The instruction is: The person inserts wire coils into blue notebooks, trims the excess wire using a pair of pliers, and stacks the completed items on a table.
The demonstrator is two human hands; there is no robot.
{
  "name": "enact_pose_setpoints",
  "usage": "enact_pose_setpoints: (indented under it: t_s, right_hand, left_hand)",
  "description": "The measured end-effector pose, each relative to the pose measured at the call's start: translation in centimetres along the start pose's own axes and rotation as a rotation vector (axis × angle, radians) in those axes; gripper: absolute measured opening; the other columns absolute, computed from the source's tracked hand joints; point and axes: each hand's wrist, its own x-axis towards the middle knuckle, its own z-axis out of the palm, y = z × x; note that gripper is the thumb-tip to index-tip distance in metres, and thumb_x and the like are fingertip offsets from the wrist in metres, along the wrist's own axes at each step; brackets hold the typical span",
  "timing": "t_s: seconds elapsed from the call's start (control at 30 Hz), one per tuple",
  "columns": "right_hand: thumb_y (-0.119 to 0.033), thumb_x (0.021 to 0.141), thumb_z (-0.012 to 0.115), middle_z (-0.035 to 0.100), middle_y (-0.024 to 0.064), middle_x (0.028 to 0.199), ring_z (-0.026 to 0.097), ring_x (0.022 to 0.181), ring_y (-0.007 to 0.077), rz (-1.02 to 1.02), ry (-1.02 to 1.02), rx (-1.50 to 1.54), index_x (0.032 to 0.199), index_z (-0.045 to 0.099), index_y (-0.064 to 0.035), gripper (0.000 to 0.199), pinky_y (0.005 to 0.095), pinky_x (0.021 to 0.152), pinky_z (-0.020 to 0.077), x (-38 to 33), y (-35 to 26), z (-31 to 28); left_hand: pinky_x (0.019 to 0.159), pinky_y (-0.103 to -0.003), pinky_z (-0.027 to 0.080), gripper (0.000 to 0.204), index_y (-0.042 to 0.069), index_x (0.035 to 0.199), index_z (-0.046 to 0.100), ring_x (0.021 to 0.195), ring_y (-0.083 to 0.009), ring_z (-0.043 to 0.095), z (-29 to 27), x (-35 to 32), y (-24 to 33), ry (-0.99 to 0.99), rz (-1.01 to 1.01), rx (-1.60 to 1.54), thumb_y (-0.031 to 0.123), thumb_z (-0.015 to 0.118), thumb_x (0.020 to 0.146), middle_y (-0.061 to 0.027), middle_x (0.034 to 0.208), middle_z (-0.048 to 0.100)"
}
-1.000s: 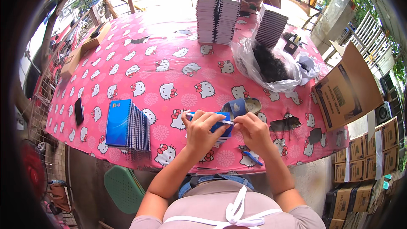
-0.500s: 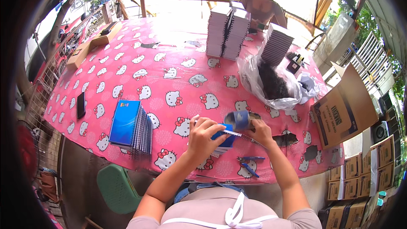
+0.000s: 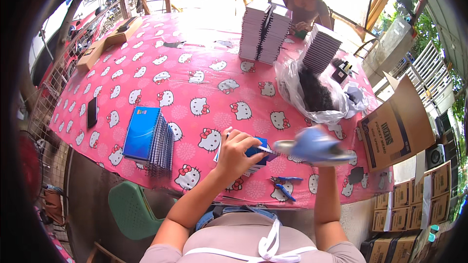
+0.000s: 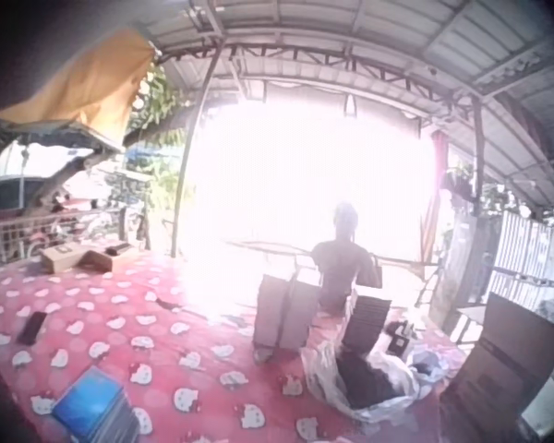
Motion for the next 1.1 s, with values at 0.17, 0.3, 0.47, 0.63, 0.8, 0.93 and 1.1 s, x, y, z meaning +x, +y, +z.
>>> enact_pose_setpoints:
  t_s: [0.17, 0.3, 0.47, 0.63, 0.8, 0.93, 1.1]
  right_hand:
    - [-0.002, 0.076, 0.069, 0.062, 0.0046, 0.083, 0.062, 0.076, 0.0155, 0.146, 0.07, 0.011, 0.09, 0.055, -0.0035, 0.019, 0.0322, 0.069, 0.0531, 1.3, -2.7, 1.0]
    - [-0.008, 0.072, 0.072, 0.063, 0.0068, 0.084, 0.062, 0.081, 0.0155, -0.064, -0.08, -0.703, 0.093, 0.057, -0.0037, 0.026, 0.0323, 0.071, 0.0517, 2.4, -1.6, 0.7]
    - [-0.009, 0.068, 0.076, 0.062, 0.0043, 0.086, 0.059, 0.081, 0.0109, 0.207, -0.095, -0.066, 0.092, 0.055, -0.0032, 0.033, 0.0308, 0.067, 0.0501, 2.9, -1.3, 1.0]
    - [-0.01, 0.066, 0.075, 0.059, 0.0027, 0.081, 0.056, 0.083, 0.011, -0.037, -0.159, -0.015, 0.098, 0.061, -0.0029, 0.036, 0.0298, 0.07, 0.0465, 4.3, -1.1, 1.5]
    - [-0.011, 0.065, 0.079, 0.062, 0.0012, 0.083, 0.057, 0.081, 0.0101, -0.122, -0.137, -0.436, 0.096, 0.06, -0.0042, 0.037, 0.0275, 0.072, 0.0472, 6.3, -2.0, 3.2]
    - [-0.009, 0.068, 0.079, 0.06, 0.0011, 0.086, 0.053, 0.081, 0.006, -0.127, -0.21, -0.506, 0.097, 0.058, -0.0044, 0.036, 0.0245, 0.068, 0.0469, 6.3, -2.5, 5.2]
    - [-0.009, 0.065, 0.076, 0.061, 0.009, 0.084, 0.061, 0.073, 0.0196, -0.065, -0.154, -0.397, 0.098, 0.057, -0.0043, 0.039, 0.0309, 0.064, 0.0504, 6.0, -2.4, 5.7]
  left_hand:
    - [0.099, -0.043, 0.033, 0.041, 0.01, 0.099, 0.066, 0.087, -0.0226, 0.059, -0.6, 0.6, 0.2, -0.063, -0.042, -0.093, 0.025, 0.083, 0.065, -0.0039, 0.081, 0.065]
    - [0.098, -0.043, 0.036, 0.041, 0.007, 0.1, 0.064, 0.092, -0.0257, 0.059, -0.5, 0.7, -0.2, -0.057, 0.005, -0.063, 0.018, 0.083, 0.065, -0.0073, 0.09, 0.064]
    - [0.088, -0.036, 0.049, 0.041, 0.003, 0.107, 0.06, 0.097, -0.0249, 0.061, -1.6, 0.2, -1.0, 0.038, -0.246, -0.374, -0.002, 0.078, 0.07, -0.0097, 0.102, 0.062]
    - [0.086, -0.03, 0.051, 0.038, 0.004, 0.111, 0.058, 0.097, -0.0169, 0.065, -1.0, -2.4, -3.9, 0.118, -0.33, -1.015, -0.014, 0.066, 0.079, -0.0087, 0.102, 0.067]
    - [0.084, -0.027, 0.051, 0.03, 0.002, 0.11, 0.065, 0.097, -0.0147, 0.064, -1.6, -2.8, -4.5, 0.089, -0.406, -0.953, -0.011, 0.061, 0.084, -0.0106, 0.107, 0.069]
    - [0.081, -0.023, 0.05, 0.032, 0.002, 0.115, 0.067, 0.095, -0.0099, 0.063, -1.9, -3.2, -5.1, 0.07, -0.377, -0.914, -0.009, 0.063, 0.085, -0.0076, 0.106, 0.07]
    - [0.087, -0.026, 0.051, 0.028, 0.001, 0.109, 0.069, 0.096, -0.0138, 0.065, -2.5, -3.0, -5.2, 0.061, -0.356, -0.919, -0.01, 0.064, 0.083, -0.0101, 0.104, 0.07]
